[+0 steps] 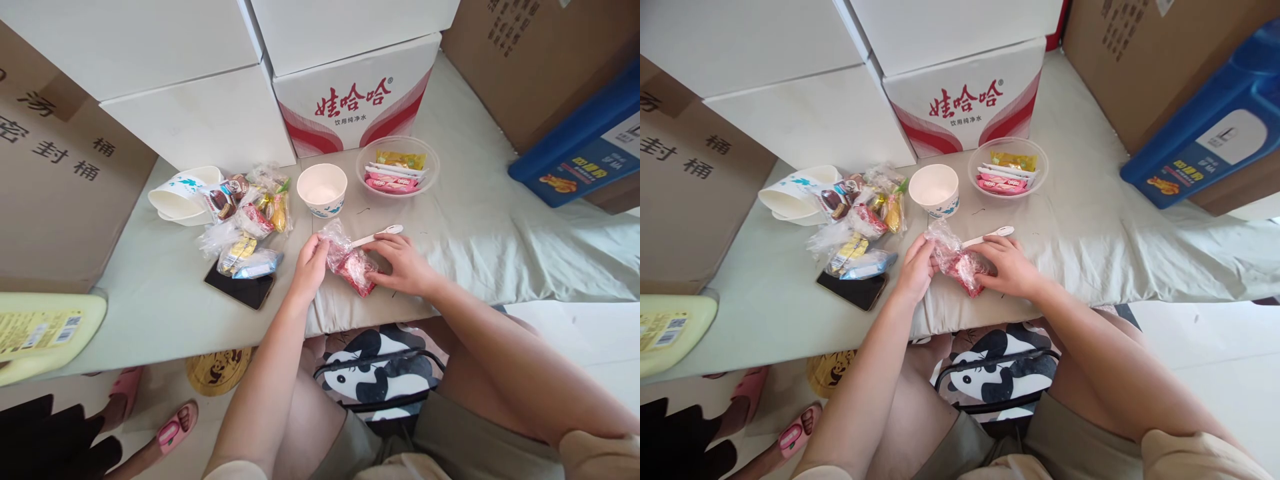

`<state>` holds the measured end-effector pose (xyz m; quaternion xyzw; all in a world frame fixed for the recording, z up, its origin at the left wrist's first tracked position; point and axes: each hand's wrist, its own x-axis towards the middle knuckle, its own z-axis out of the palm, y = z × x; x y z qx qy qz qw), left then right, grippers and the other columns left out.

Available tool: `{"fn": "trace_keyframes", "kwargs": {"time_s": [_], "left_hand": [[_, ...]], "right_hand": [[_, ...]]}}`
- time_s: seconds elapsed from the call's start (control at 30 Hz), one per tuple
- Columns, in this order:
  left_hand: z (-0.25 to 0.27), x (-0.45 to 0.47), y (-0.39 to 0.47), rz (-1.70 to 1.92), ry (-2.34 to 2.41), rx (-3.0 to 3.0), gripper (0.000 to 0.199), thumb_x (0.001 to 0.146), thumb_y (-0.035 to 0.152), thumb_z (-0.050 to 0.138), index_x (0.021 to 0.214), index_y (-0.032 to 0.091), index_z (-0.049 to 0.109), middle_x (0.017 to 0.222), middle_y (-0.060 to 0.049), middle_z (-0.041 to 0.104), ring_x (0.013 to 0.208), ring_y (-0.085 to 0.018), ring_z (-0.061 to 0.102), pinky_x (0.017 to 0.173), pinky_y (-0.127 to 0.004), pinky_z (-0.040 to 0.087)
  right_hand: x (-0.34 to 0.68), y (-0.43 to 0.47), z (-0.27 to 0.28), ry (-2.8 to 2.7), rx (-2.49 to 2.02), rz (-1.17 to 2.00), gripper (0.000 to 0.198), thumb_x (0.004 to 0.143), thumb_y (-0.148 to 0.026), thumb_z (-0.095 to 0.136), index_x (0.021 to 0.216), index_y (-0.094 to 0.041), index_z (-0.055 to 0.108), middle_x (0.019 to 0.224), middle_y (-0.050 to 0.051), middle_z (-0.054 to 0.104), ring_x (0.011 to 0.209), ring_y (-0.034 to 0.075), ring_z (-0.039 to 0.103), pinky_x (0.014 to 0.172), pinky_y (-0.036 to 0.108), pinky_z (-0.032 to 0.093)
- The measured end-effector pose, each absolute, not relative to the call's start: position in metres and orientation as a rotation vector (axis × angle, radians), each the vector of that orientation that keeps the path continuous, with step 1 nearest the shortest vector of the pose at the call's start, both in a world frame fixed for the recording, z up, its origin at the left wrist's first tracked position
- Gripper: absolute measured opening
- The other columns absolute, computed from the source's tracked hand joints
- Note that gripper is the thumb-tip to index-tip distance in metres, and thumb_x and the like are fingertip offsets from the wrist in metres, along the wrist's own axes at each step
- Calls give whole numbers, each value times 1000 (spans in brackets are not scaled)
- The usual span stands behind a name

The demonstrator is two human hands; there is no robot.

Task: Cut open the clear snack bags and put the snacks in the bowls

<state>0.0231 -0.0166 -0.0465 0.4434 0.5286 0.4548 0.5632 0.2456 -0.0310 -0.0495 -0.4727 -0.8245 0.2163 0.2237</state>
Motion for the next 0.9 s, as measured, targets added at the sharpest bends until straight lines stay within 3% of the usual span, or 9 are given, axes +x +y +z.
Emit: {"fn": "trace_keyframes", "kwargs": {"time_s": [0.17,0.3,0.43,0.63,0.8,0.9], "left_hand": [[-30,25,-17,1038,1094,697,24,84,41,65,96,22,57,80,-1,70,66,-15,69,61,-26,54],[-22,25,-17,1053,1035,617,19,83,34,63,94,21,54,79,-3,72,64,-16,70,60,-26,56],[-21,25,-14,1145,1095,570,16,82,31,62,90,21,51,72,2,68,59,-13,67,58,-24,54],[-19,15,-9,1270,1253,525,15,75,30,58,83,21,49,70,2,66,57,-12,65,57,-22,53],[-26,9,-8,1272,1353,683,31,68,22,58,99,24,52,71,4,64,55,-12,65,48,-19,46],[-34,7,-9,1230,1427,890,48,65,15,57,111,27,54,86,1,67,64,-14,67,50,-20,46]], "right_hand": [[242,-32,-47,-2265,-1227,622,46,85,-24,60,131,-26,60,128,10,69,129,33,55,100,51,42],[243,-31,-44,-2193,-1157,591,29,89,-23,57,117,-26,65,114,7,74,109,27,67,95,45,45],[249,-28,-45,-2075,-1121,509,10,90,-23,56,94,-24,65,106,7,76,99,25,70,90,41,49],[273,-21,-42,-1898,-1275,354,9,80,-17,59,84,-25,62,86,3,72,84,23,68,78,37,51],[284,-18,-40,-1647,-1392,282,14,75,-11,52,74,-24,58,83,3,68,81,21,65,74,35,50],[284,-19,-38,-1471,-1393,294,18,77,-10,46,73,-24,57,88,5,68,87,22,66,81,38,51]]}}
